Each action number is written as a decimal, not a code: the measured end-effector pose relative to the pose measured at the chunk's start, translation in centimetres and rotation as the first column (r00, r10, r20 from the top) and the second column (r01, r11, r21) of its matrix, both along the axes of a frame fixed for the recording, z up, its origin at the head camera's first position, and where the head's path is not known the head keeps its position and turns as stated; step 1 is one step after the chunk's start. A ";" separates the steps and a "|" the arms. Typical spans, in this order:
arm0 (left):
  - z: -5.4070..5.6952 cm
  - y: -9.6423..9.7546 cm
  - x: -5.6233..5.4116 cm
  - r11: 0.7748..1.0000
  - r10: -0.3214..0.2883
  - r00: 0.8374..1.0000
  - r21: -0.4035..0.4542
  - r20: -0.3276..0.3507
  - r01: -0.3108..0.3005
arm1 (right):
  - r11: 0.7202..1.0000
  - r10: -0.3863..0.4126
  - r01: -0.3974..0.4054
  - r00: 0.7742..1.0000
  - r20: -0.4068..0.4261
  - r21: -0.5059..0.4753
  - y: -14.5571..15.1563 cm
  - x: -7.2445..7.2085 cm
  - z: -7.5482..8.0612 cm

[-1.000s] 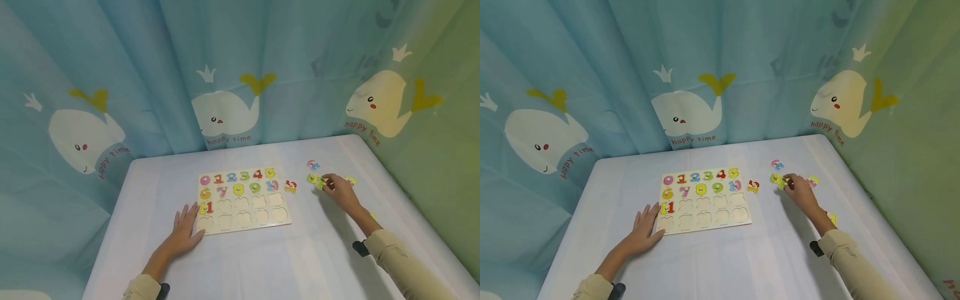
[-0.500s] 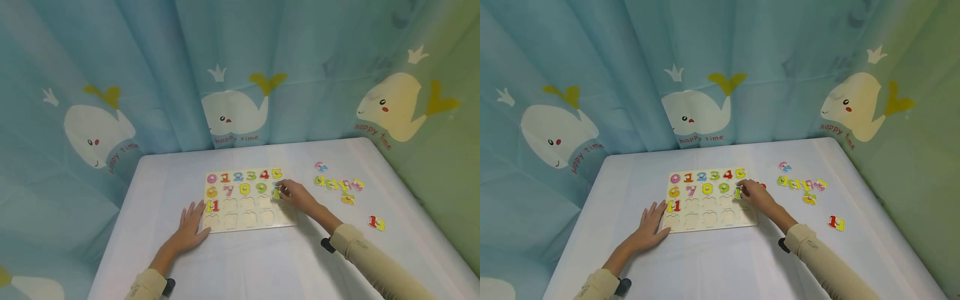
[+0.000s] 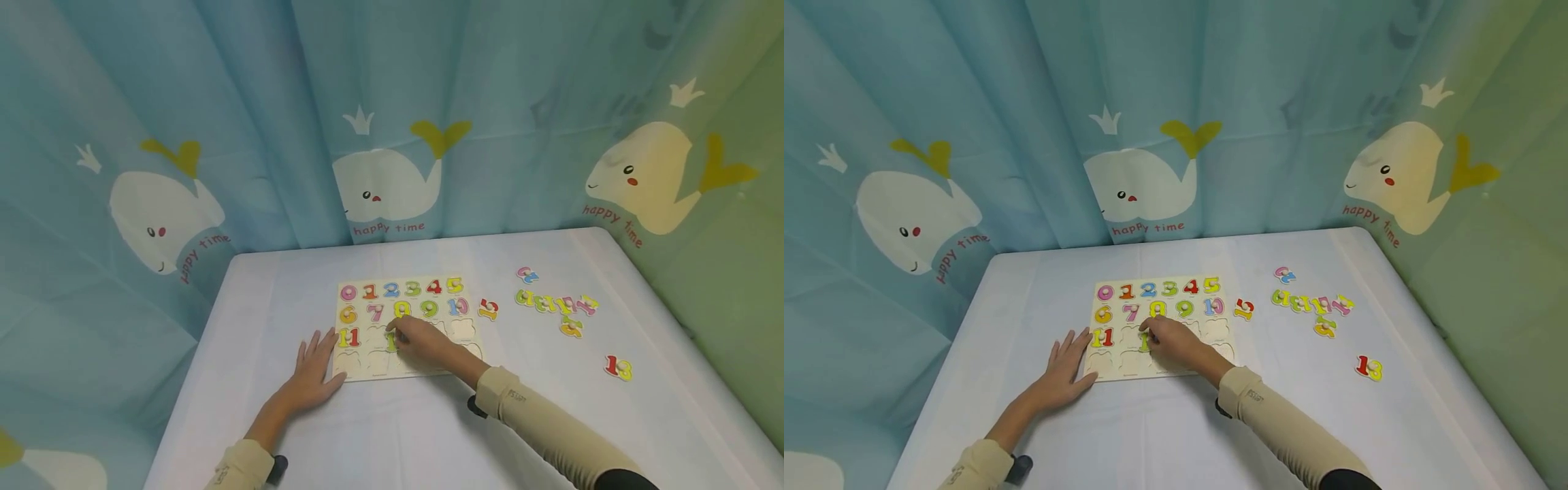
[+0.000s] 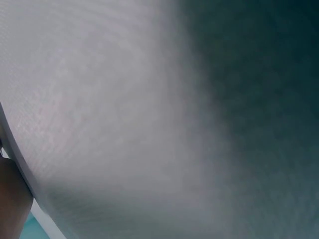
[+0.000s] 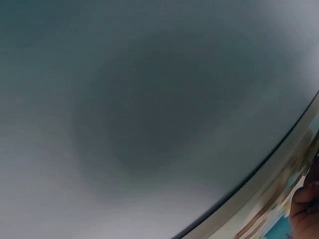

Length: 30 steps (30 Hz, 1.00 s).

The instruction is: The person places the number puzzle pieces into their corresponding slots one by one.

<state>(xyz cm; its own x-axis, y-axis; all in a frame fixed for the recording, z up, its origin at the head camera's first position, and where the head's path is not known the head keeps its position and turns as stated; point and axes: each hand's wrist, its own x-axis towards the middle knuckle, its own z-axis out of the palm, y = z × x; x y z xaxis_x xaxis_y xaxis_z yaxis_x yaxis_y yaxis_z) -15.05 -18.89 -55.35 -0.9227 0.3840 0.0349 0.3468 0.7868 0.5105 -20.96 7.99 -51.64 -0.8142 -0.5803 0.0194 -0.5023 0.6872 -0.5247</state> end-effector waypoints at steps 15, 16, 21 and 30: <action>0.6 0.1 -0.2 1.000 -0.016 0.999 0.024 -0.039 0.017 | 0.997 -0.055 0.057 0.998 0.035 -0.042 -3.9 -1.5 -0.2; 0.7 0.0 -0.1 0.999 -0.012 0.999 0.030 -0.037 0.013 | 0.997 -0.056 0.058 0.998 0.041 -0.041 -4.2 -1.5 -0.1; 0.9 -0.3 0.1 1.000 -0.012 0.999 0.019 -0.035 0.013 | 0.998 -0.061 0.062 0.998 0.035 -0.016 -4.9 -1.2 0.1; 0.2 0.0 0.1 1.000 -0.015 1.000 0.021 -0.017 0.016 | 0.999 -0.011 0.011 1.000 0.010 0.037 -3.9 -1.0 -0.5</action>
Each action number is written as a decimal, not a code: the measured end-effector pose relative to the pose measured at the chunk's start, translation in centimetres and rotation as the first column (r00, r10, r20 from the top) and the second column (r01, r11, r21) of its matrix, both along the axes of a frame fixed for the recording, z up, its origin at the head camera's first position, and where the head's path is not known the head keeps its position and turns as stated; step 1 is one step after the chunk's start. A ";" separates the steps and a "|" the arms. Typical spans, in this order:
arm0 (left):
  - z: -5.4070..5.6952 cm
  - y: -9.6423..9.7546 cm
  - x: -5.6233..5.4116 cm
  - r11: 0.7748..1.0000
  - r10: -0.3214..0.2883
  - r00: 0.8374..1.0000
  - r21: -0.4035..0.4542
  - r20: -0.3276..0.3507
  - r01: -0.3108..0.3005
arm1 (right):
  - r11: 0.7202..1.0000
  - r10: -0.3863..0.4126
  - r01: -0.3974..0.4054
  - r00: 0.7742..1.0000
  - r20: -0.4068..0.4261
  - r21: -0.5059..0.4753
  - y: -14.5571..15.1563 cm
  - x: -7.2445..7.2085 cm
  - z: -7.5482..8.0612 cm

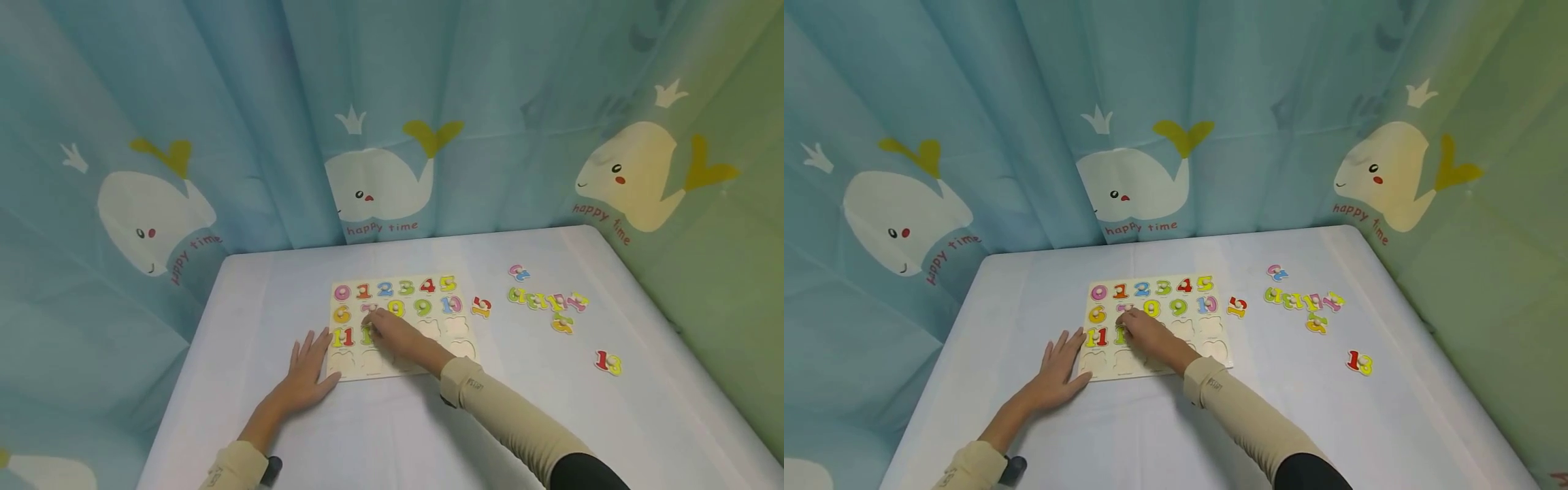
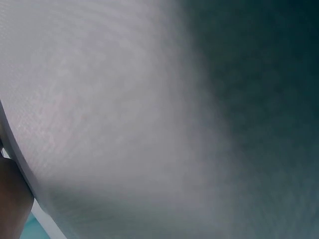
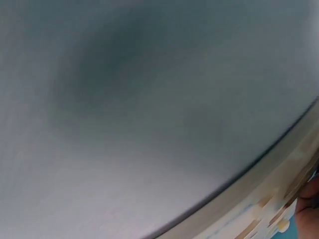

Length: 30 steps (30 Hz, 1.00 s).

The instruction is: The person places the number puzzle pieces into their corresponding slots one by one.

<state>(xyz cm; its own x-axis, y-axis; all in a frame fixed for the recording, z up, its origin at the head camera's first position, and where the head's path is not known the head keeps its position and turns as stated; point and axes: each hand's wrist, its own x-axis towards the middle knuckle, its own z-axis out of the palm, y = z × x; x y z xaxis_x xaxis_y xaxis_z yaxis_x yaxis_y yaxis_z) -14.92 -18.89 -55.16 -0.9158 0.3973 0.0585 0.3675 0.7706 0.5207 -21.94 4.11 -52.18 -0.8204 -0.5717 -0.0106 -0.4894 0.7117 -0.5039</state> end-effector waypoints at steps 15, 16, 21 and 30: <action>-0.2 0.2 0.0 1.000 0.011 1.000 -0.011 -0.015 -0.011 | 0.987 -0.086 0.101 0.988 0.124 -0.123 4.5 0.9 0.0; -0.2 0.2 0.0 1.000 0.012 1.000 -0.012 -0.018 -0.012 | 0.982 -0.114 0.134 0.983 0.147 -0.136 5.2 0.9 0.0; -0.3 0.1 0.0 1.000 0.015 1.000 -0.021 -0.020 -0.015 | 0.948 -0.242 0.271 0.954 0.177 -0.166 8.8 0.8 0.0; -0.3 0.2 0.1 1.000 0.015 1.000 -0.014 -0.014 -0.015 | 0.889 -0.354 0.385 0.921 0.163 -0.247 15.2 0.9 1.1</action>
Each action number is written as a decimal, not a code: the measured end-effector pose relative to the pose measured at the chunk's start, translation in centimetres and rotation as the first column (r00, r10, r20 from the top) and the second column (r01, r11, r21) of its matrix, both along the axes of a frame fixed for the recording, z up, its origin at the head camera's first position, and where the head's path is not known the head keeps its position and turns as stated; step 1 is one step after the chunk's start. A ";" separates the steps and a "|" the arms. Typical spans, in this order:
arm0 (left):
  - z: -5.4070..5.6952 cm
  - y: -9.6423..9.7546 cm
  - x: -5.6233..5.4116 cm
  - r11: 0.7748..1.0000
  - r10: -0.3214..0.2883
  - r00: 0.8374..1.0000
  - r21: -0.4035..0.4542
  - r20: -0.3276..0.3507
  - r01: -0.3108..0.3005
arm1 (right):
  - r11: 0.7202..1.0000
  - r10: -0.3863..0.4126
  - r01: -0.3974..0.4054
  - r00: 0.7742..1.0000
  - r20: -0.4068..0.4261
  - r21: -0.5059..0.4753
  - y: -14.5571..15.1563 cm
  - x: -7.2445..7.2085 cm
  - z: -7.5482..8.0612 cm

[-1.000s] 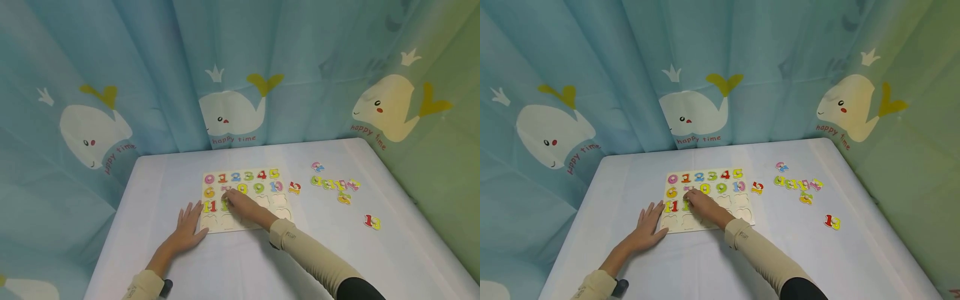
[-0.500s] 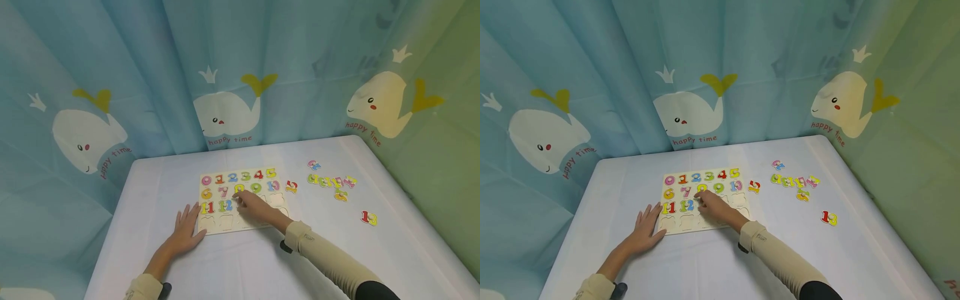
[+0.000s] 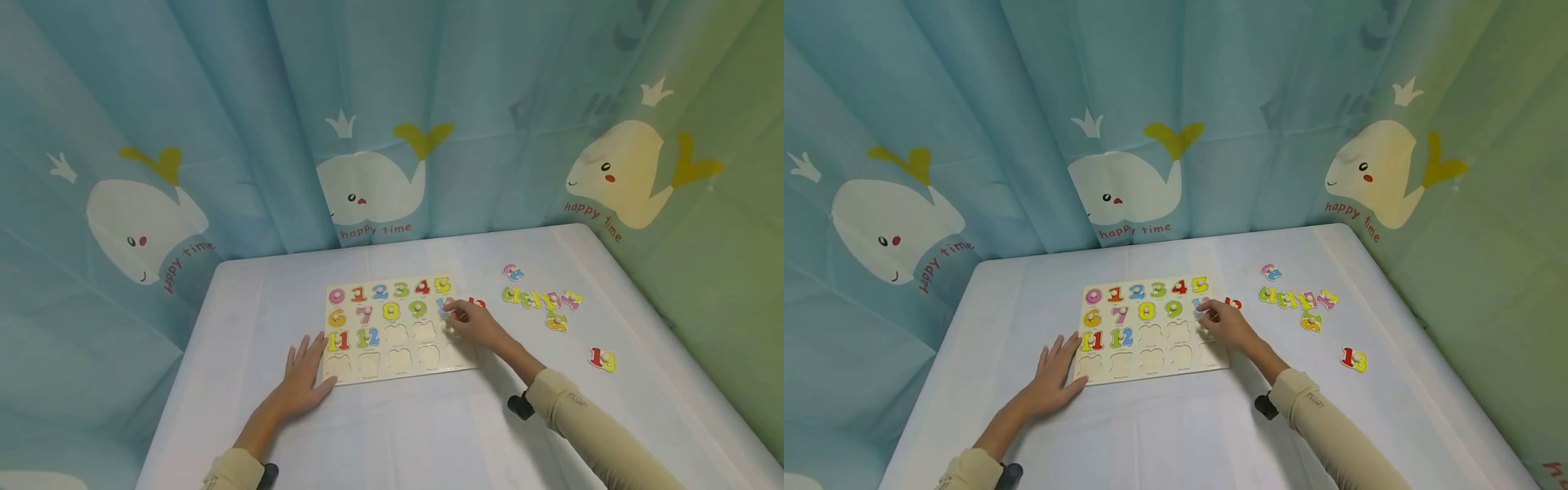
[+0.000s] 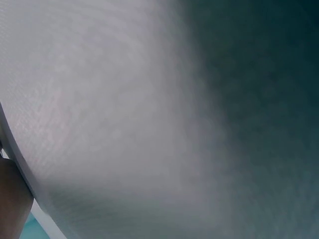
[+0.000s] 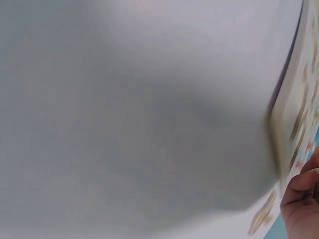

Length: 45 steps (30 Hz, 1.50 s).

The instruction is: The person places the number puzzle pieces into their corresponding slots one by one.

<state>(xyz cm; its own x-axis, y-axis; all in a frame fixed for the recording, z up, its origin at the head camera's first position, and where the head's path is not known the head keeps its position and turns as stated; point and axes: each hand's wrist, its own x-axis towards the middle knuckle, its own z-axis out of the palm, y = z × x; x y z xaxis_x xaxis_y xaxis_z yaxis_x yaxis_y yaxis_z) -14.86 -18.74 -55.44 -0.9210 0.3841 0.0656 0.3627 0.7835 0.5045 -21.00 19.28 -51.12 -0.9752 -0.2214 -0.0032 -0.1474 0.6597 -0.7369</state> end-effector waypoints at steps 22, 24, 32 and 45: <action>0.2 0.2 0.1 1.000 -0.001 1.000 0.007 -0.003 0.001 | 0.945 -0.320 0.328 0.933 -0.162 0.019 11.6 1.8 0.2; 0.2 0.2 0.1 1.000 -0.005 1.000 0.009 -0.007 0.005 | 0.939 -0.334 0.343 0.926 -0.176 0.022 12.5 1.9 0.2; 0.1 0.2 0.2 1.000 0.002 1.000 0.008 -0.016 -0.002 | 0.913 -0.390 0.406 0.897 -0.208 0.040 14.5 2.5 0.0; -0.1 0.1 0.1 1.000 -0.004 1.000 0.017 -0.025 0.004 | 0.893 -0.435 0.446 0.890 -0.134 0.064 16.6 3.2 -0.1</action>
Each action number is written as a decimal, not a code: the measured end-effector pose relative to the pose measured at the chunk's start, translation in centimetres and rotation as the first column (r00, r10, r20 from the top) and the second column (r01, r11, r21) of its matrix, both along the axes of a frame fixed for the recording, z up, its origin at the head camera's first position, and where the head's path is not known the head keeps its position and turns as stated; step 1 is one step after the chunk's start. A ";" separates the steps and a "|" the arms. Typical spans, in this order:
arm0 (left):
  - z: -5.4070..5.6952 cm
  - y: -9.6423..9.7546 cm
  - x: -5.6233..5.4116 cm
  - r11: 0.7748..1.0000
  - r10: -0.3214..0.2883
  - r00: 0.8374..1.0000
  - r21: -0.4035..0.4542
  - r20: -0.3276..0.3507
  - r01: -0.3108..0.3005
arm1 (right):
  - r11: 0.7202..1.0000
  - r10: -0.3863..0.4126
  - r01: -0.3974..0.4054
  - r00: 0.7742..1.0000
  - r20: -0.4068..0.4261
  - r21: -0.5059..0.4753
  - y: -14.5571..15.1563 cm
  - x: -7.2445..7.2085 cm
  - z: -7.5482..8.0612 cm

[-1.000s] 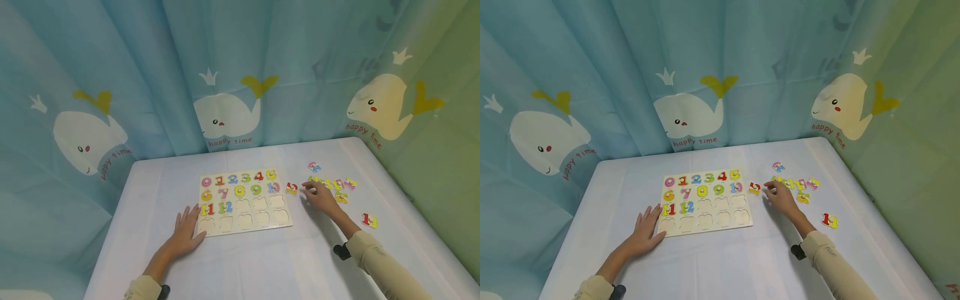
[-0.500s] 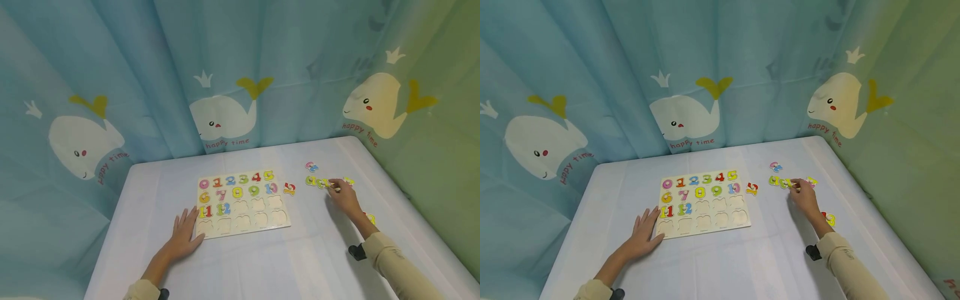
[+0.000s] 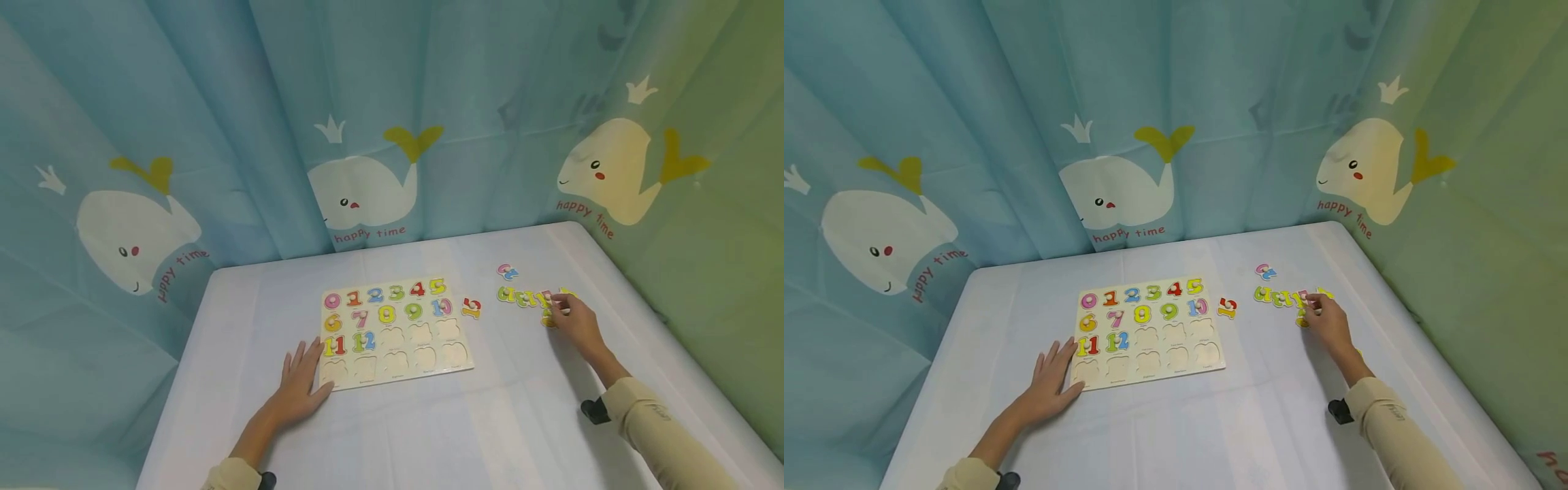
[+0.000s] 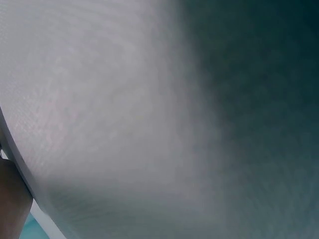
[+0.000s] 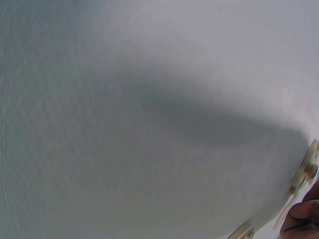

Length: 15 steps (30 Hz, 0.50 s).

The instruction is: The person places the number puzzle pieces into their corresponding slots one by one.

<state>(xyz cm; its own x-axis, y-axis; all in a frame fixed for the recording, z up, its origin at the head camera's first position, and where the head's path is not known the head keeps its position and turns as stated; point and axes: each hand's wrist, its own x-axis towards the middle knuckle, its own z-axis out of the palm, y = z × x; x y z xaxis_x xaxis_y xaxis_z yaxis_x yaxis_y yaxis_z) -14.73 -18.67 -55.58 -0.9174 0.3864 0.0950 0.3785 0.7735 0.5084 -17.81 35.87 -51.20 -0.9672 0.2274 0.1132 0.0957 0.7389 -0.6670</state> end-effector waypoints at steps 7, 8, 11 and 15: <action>0.1 0.1 0.1 1.000 0.002 1.000 -0.001 0.003 -0.002 | 1.000 -0.008 0.008 1.000 -0.004 -0.003 0.2 0.0 0.2; 0.2 0.1 0.1 1.000 0.003 1.000 -0.003 0.004 -0.003 | 1.000 -0.004 0.004 1.000 -0.012 0.002 0.2 -0.1 0.2; 0.2 0.1 0.2 1.000 0.006 1.000 -0.004 0.004 -0.006 | 0.999 0.021 -0.020 0.999 -0.039 0.034 -0.1 -0.7 0.0; 0.2 0.2 0.2 1.000 0.006 1.000 -0.005 0.003 -0.006 | 0.996 0.055 -0.051 0.997 -0.058 0.079 -1.0 -1.8 -0.2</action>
<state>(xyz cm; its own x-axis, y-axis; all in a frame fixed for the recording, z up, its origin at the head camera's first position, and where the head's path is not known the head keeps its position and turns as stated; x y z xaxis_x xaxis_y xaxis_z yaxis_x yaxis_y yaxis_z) -14.57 -18.50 -55.37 -0.9202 0.3810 0.0902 0.3719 0.7786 0.5055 -19.66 34.87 -51.41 -0.9686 0.1642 0.1867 0.0165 0.7917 -0.6107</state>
